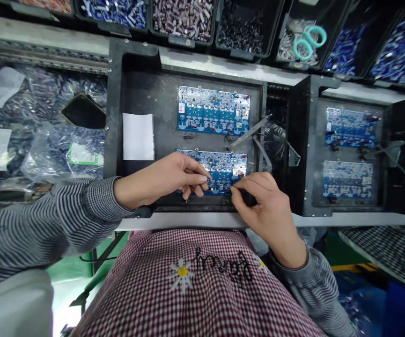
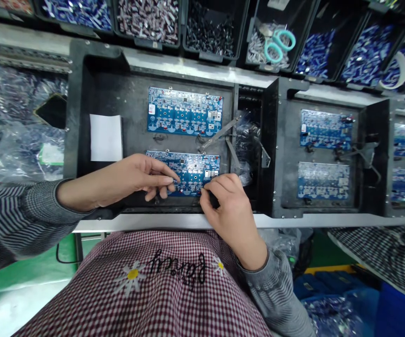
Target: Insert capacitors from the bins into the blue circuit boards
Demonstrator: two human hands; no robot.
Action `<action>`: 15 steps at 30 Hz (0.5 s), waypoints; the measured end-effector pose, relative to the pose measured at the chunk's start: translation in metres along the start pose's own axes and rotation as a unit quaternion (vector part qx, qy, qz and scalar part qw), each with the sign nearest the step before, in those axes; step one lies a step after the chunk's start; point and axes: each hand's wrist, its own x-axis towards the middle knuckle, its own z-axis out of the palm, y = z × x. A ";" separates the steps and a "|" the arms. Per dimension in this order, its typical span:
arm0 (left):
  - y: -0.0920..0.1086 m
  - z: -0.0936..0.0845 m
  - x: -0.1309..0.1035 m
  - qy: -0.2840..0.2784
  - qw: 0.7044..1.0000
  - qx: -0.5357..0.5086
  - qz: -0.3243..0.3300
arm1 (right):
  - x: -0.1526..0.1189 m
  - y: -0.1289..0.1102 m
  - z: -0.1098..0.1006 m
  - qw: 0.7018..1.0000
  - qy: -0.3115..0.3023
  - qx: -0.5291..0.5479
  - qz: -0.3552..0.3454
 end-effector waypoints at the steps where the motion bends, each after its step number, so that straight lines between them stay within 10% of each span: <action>1: 0.000 -0.001 0.000 -0.002 1.000 0.002 -0.003 | 0.001 0.000 -0.001 1.000 -0.005 0.004 0.000; 15: 0.014 -0.011 0.000 -0.062 0.994 -0.091 -0.005 | 0.045 -0.022 -0.015 0.995 -0.014 0.053 -0.082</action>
